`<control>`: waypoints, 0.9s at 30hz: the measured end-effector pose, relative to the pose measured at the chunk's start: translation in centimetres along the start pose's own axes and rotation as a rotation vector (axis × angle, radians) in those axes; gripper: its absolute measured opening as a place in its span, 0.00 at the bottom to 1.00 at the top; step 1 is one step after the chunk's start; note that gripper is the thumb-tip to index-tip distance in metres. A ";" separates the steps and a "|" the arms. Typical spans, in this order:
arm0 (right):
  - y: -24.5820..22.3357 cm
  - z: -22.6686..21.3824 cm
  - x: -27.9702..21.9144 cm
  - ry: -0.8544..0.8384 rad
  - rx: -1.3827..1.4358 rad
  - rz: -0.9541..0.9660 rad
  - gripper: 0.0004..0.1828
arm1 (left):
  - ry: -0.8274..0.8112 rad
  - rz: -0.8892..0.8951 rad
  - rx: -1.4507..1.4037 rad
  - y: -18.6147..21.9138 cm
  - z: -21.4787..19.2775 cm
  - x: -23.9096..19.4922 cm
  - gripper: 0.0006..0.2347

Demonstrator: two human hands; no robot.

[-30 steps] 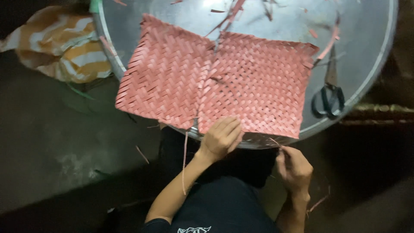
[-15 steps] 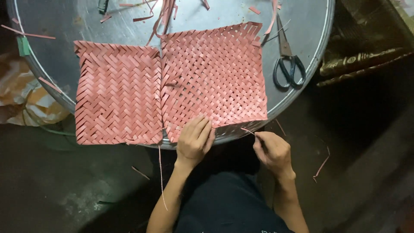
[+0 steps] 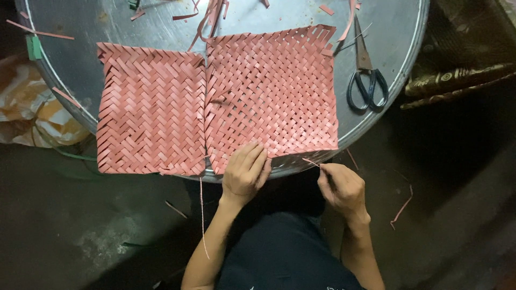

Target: The person is weaving the edges of pink plastic mats by tucking the loose ends of the strips back into the weave.

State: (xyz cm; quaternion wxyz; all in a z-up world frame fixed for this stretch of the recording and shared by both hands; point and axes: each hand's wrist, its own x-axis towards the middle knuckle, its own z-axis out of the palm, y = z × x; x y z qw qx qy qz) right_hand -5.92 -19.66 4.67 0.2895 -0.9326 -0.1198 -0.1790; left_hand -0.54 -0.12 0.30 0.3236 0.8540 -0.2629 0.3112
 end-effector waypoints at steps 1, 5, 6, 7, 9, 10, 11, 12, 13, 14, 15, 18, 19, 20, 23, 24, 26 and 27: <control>0.0 0.0 0.0 0.000 0.012 0.011 0.03 | -0.002 0.000 -0.003 0.0 -0.1 0.2 0.06; 0.0 -0.1 0.1 -0.021 0.014 0.023 0.03 | -0.011 0.003 0.003 0.0 -0.1 0.1 0.06; 0.0 -0.1 0.0 -0.017 -0.009 0.015 0.04 | 0.001 0.003 0.001 0.0 0.0 0.1 0.06; 0.1 0.0 -0.1 -0.014 -0.032 0.008 0.04 | 0.013 0.003 -0.001 0.0 0.0 0.0 0.06; 0.0 -0.1 0.1 -0.007 -0.009 0.010 0.03 | 0.014 0.003 -0.002 -0.1 0.1 -0.2 0.06; -0.1 -0.1 0.2 0.002 0.010 0.015 0.03 | 0.017 0.007 -0.006 -0.2 0.2 -0.2 0.06; 0.0 -0.1 0.1 0.000 0.013 0.013 0.03 | 0.017 0.005 -0.002 -0.2 0.2 -0.2 0.06; 0.1 -0.1 0.1 -0.005 0.018 0.010 0.03 | 0.013 0.007 -0.002 -0.2 0.1 -0.2 0.06; 0.2 -0.1 0.0 -0.010 0.022 0.008 0.03 | 0.010 0.009 -0.001 -0.2 0.1 -0.2 0.06; 0.2 -0.1 0.0 -0.011 0.024 0.006 0.03 | 0.010 0.007 0.002 -0.2 0.1 -0.1 0.06; 0.2 0.0 0.0 -0.010 0.021 0.011 0.03 | 0.013 0.011 -0.005 -0.2 0.0 0.0 0.06; 0.8 0.3 -0.6 -0.007 -0.011 0.008 0.04 | 0.019 0.017 -0.005 -0.2 0.1 -0.1 0.06; 1.0 0.4 -0.9 -0.003 -0.041 0.002 0.05 | 0.022 0.021 0.000 -0.3 0.2 -0.2 0.06; 0.8 0.2 -0.6 -0.004 -0.040 0.000 0.05 | 0.023 0.020 0.002 -0.3 0.2 -0.3 0.06; 0.3 -0.1 -0.1 -0.005 0.049 0.032 0.04 | 0.022 0.010 -0.012 -0.3 0.3 -0.3 0.06; 0.4 -0.1 -0.1 -0.010 0.045 0.028 0.04 | 0.024 0.012 -0.007 -0.3 0.3 -0.3 0.06; 0.2 -0.1 0.0 -0.016 0.043 0.021 0.04 | 0.026 0.012 0.000 -0.3 0.2 -0.2 0.06; 0.1 -0.2 0.2 -0.016 0.014 0.004 0.04 | 0.020 0.021 0.001 -0.3 0.1 -0.1 0.06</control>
